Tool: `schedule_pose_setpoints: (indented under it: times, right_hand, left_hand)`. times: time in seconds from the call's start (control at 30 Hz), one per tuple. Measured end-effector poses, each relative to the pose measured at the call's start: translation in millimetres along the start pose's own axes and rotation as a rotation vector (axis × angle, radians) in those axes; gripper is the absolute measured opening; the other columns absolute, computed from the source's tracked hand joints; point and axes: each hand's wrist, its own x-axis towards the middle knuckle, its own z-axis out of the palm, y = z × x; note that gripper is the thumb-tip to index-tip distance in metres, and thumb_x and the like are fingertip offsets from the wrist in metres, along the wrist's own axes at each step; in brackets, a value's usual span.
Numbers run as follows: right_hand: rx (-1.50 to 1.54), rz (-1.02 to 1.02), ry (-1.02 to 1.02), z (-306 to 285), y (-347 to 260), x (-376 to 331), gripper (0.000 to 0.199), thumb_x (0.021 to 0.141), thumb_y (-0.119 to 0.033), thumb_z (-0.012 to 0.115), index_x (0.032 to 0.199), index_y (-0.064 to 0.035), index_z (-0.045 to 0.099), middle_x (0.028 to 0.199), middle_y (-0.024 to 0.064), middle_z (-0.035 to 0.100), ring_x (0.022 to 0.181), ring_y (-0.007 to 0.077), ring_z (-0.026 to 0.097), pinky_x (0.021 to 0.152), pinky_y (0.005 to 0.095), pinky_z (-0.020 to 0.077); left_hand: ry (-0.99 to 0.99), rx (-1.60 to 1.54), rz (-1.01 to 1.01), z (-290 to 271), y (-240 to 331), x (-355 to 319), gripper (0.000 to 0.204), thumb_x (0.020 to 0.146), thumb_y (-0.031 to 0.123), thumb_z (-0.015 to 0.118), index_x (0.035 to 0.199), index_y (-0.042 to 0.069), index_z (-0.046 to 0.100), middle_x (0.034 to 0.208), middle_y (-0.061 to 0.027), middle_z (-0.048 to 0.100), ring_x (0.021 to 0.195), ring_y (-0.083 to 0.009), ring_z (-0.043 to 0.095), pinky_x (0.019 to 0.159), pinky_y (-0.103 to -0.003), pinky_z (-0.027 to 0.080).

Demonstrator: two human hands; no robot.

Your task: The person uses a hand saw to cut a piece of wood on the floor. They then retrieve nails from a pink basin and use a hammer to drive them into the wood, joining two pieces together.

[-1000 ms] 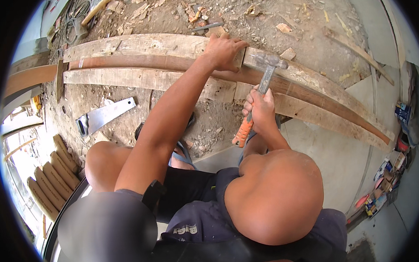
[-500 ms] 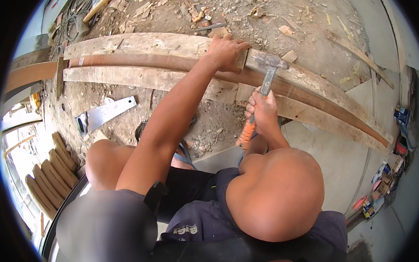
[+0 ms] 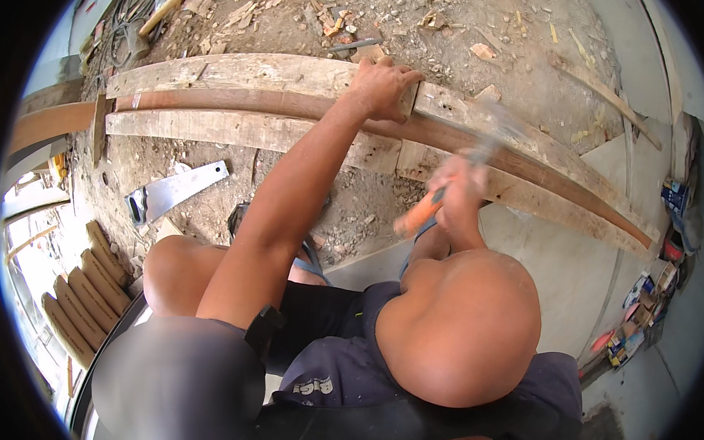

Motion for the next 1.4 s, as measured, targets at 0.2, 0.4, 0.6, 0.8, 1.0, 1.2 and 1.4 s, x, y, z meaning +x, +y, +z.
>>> schedule_pose_setpoints:
  times: [0.2, 0.4, 0.6, 0.8, 1.0, 1.2, 1.4]
  right_hand:
    - [0.020, 0.211, -0.191, -4.1, 0.7, 7.1, 0.010, 0.097, -0.009, 0.050, 0.103, -0.0135, 0.045, 0.071, -0.0023, 0.044, 0.053, 0.0076, 0.043, 0.045, 0.0244, 0.0396]
    - [0.192, -0.334, 0.088, -19.8, -38.3, 2.4, 0.012, 0.097, -0.010, 0.050, 0.106, -0.0135, 0.042, 0.072, -0.0022, 0.043, 0.054, 0.0073, 0.043, 0.046, 0.0247, 0.0397]
    - [-0.037, 0.298, -0.222, 4.6, 12.7, 2.5, 0.011, 0.097, -0.009, 0.049, 0.104, -0.0146, 0.043, 0.072, -0.0019, 0.044, 0.053, 0.0082, 0.043, 0.045, 0.0242, 0.0394]
    - [0.068, 0.098, -0.165, -14.5, -4.0, 4.0, 0.013, 0.097, -0.008, 0.047, 0.107, -0.0143, 0.043, 0.072, -0.0014, 0.044, 0.054, 0.0079, 0.044, 0.045, 0.0250, 0.0405]
    - [0.103, -0.343, 0.099, -14.8, -20.1, -1.5, 0.012, 0.097, -0.008, 0.046, 0.106, -0.0131, 0.041, 0.070, -0.0006, 0.044, 0.054, 0.0086, 0.044, 0.046, 0.0264, 0.0414]
    - [-0.188, 0.261, -0.274, -1.1, 4.7, 6.2, 0.012, 0.097, -0.007, 0.046, 0.106, -0.0121, 0.040, 0.070, 0.0000, 0.045, 0.052, 0.0089, 0.044, 0.046, 0.0272, 0.0437]
    - [-0.198, -0.540, -0.387, 10.6, -88.5, 47.3, 0.014, 0.099, -0.010, 0.051, 0.111, -0.0107, 0.044, 0.073, 0.0021, 0.050, 0.055, 0.0119, 0.051, 0.049, 0.0268, 0.0464]
  left_hand:
    - [0.018, 0.006, -0.005, 8.4, -0.2, 2.2, 0.094, 0.062, 0.053, 0.085, 0.143, 0.029, 0.047, 0.132, 0.0020, 0.061, 0.124, -0.0240, 0.053, 0.094, -0.052, 0.045]
    - [-0.028, 0.002, -0.018, 1.8, -1.4, -5.1, 0.095, 0.063, 0.053, 0.086, 0.145, 0.029, 0.045, 0.134, 0.0016, 0.061, 0.125, -0.0240, 0.053, 0.095, -0.052, 0.044]
    - [-0.014, -0.008, -0.006, 1.2, 4.6, 1.3, 0.095, 0.062, 0.053, 0.086, 0.144, 0.028, 0.046, 0.134, 0.0017, 0.061, 0.125, -0.0238, 0.053, 0.095, -0.052, 0.044]
    - [0.013, -0.017, -0.011, 6.9, -2.7, 0.0, 0.094, 0.061, 0.052, 0.086, 0.143, 0.028, 0.047, 0.131, 0.0015, 0.062, 0.124, -0.0243, 0.053, 0.095, -0.053, 0.044]
    - [-0.053, -0.077, -0.031, -6.8, 4.1, -6.5, 0.083, 0.067, 0.039, 0.081, 0.142, 0.025, 0.049, 0.134, -0.0007, 0.060, 0.131, -0.0261, 0.049, 0.102, -0.056, 0.038]
    - [0.031, -0.020, 0.002, 4.3, 0.6, 0.6, 0.091, 0.063, 0.050, 0.086, 0.142, 0.028, 0.048, 0.132, 0.0018, 0.061, 0.124, -0.0245, 0.053, 0.096, -0.053, 0.043]
    - [0.025, -0.049, -0.003, 4.9, -3.0, -2.7, 0.089, 0.062, 0.049, 0.087, 0.140, 0.028, 0.050, 0.133, 0.0018, 0.060, 0.126, -0.0245, 0.052, 0.097, -0.055, 0.042]
